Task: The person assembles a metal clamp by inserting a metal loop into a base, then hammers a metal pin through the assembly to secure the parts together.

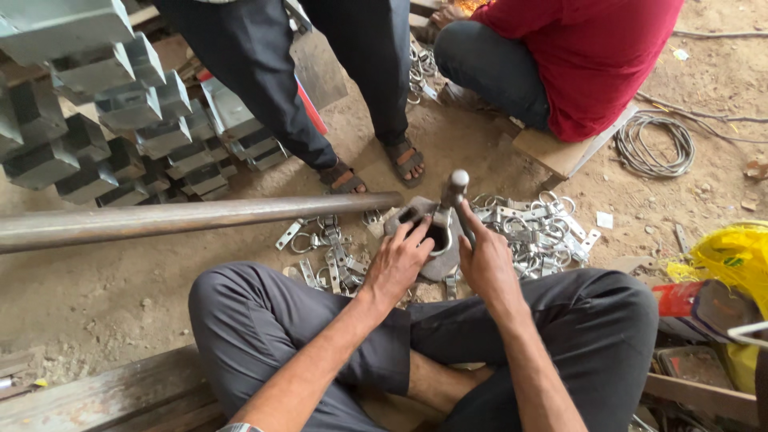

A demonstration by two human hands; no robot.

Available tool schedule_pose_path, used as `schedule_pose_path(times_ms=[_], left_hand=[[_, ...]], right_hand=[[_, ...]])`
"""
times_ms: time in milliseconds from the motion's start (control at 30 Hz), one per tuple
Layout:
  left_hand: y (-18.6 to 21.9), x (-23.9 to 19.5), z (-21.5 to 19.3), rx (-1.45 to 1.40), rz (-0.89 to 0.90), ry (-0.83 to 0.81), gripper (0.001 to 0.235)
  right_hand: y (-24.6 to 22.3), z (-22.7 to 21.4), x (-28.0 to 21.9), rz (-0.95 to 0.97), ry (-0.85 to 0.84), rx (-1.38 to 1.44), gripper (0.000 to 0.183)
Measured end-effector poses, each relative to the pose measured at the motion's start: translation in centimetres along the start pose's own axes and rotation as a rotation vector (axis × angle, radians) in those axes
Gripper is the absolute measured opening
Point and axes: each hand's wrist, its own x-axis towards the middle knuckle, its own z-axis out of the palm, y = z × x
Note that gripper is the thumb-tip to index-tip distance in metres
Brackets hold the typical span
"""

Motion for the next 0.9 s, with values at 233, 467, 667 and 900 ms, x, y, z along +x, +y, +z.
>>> schedule_pose_path(times_ms=[233, 467, 667, 900], left_hand=[[-0.2, -1.3, 2.3, 0.048, 0.026, -0.004, 0.010], [0.6, -1.6, 2.0, 0.117, 0.060, 0.029, 0.006], [0.8, -1.3, 2.4, 0.212, 0.060, 0.028, 0.007], [1.1, -1.2, 1.2, 0.238, 0.056, 0.059, 0.008]], right_hand=[[1.8, 0.7, -0.1, -0.005, 0.067, 0.176, 0.061], [-2.0, -1.5, -1.3, -0.071, 0.345, 0.206, 0.059], [-1.2, -0.5, -1.1, -0.029, 0.214, 0.080, 0.061], [8.4, 3.8, -0.3, -0.053, 0.020, -0.092, 0.063]])
